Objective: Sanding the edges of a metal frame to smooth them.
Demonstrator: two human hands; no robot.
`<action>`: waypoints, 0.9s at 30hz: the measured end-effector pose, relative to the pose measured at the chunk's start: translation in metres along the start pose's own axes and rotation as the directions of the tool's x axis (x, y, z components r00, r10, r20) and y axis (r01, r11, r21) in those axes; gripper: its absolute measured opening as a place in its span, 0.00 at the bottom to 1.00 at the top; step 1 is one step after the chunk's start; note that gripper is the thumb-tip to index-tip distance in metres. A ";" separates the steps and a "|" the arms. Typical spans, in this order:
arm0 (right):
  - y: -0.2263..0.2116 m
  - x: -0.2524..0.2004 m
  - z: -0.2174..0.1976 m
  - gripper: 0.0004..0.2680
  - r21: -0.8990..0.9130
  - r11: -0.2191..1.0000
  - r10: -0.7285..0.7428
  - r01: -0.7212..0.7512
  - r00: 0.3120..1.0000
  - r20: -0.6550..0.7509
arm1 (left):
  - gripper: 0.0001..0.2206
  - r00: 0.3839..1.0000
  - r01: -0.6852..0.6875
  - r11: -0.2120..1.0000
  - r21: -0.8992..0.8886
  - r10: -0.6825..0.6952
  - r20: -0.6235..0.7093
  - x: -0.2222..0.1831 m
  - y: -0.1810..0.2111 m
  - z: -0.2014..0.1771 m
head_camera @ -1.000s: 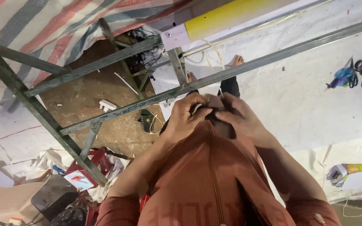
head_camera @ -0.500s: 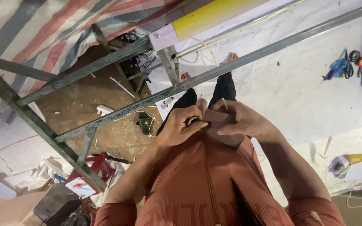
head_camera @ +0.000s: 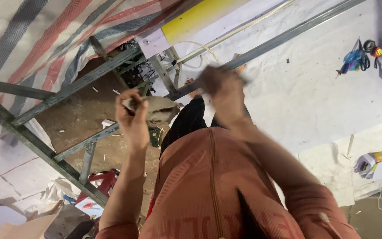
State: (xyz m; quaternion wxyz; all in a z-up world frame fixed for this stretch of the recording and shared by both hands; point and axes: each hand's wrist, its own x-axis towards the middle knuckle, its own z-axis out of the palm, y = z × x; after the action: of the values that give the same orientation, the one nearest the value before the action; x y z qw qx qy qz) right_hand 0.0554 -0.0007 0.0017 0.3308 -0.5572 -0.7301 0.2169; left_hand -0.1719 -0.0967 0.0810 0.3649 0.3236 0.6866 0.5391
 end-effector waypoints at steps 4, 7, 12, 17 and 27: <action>0.138 -0.107 0.068 0.08 -0.574 0.604 -0.300 0.553 0.825 0.479 | 0.27 0.996 -0.087 0.989 0.118 0.089 -0.008 0.010 -0.016 -0.007; 0.035 0.073 -0.072 0.06 0.521 0.838 0.150 -0.160 0.987 0.061 | 0.29 1.000 -0.007 0.972 0.235 0.004 0.015 0.008 -0.022 -0.011; 0.012 0.020 -0.035 0.09 -0.227 0.920 -0.279 0.318 0.941 0.190 | 0.11 0.915 -0.355 0.588 0.727 0.378 0.141 0.011 -0.062 -0.010; 0.048 0.050 -0.060 0.07 0.056 0.974 -0.224 0.217 0.946 0.235 | 0.27 0.887 -0.433 0.336 0.837 0.322 0.330 0.008 -0.047 -0.016; 0.101 0.017 -0.049 0.17 -0.424 0.760 -0.339 0.493 0.857 0.388 | 0.19 0.883 -0.442 0.341 0.830 0.331 0.334 0.001 -0.062 -0.008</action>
State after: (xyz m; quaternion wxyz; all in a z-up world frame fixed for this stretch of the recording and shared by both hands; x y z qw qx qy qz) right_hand 0.1556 0.0417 -0.0296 0.1022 -0.4083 -0.9070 0.0149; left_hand -0.1822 -0.1130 0.0213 0.0379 0.6462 0.7472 0.1506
